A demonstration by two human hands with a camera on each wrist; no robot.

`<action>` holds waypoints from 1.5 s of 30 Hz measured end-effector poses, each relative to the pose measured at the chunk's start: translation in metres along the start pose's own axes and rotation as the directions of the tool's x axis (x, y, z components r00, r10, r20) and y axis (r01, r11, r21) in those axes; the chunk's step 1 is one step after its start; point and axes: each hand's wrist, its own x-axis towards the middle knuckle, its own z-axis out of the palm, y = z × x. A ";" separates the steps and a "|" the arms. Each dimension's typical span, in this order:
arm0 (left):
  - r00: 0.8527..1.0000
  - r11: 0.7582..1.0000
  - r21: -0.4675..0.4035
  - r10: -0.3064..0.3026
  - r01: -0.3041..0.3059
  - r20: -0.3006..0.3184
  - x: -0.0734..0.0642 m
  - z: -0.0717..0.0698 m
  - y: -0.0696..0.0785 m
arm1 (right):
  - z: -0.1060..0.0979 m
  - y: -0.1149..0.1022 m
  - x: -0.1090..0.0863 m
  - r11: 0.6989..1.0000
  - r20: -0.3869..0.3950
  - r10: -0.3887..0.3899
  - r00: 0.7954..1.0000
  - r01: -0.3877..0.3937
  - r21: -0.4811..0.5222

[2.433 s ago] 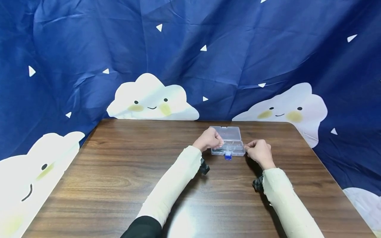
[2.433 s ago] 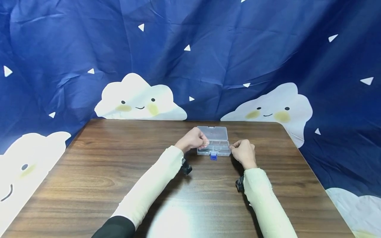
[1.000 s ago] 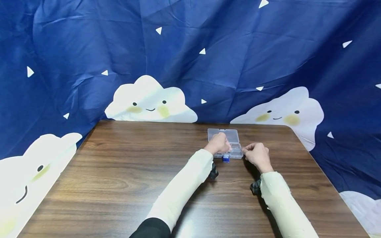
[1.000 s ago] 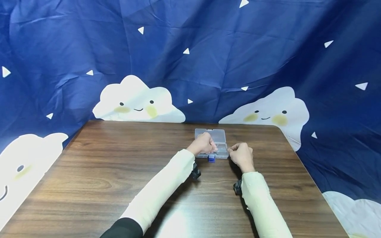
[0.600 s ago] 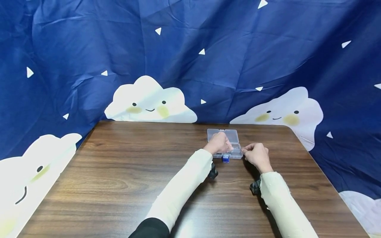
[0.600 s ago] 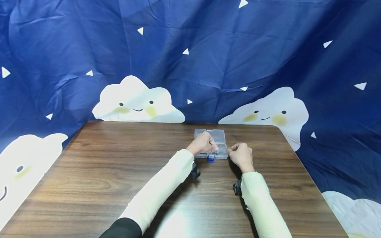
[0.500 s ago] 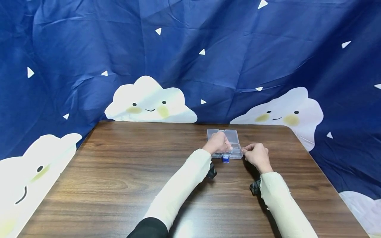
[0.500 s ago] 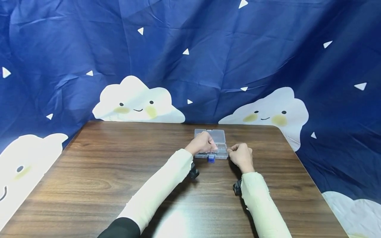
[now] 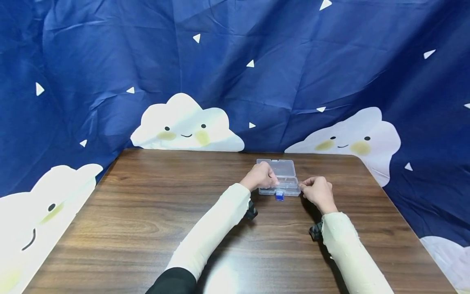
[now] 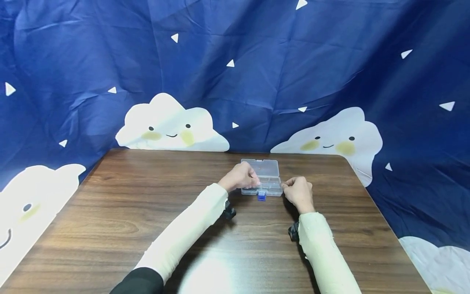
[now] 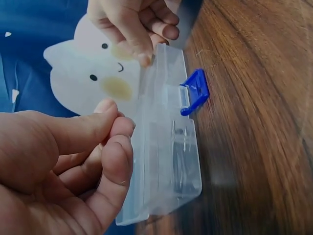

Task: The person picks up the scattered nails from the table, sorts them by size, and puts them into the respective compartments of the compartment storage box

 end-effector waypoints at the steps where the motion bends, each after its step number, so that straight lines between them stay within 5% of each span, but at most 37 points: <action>1: 1.000 1.000 -0.001 0.002 -0.002 0.003 -0.001 -0.001 -0.002 | 0.000 0.000 0.000 1.000 -0.002 -0.001 1.000 0.001 -0.001; 23: 0.999 1.000 0.024 0.007 -0.008 0.037 -0.031 -0.030 -0.048 | 0.002 0.003 0.001 1.000 0.009 -0.021 1.000 0.021 -0.017; 45: 0.997 0.996 0.081 0.033 -0.038 0.066 -0.065 -0.048 -0.072 | -0.002 0.003 0.001 0.999 0.002 -0.023 1.000 0.023 -0.033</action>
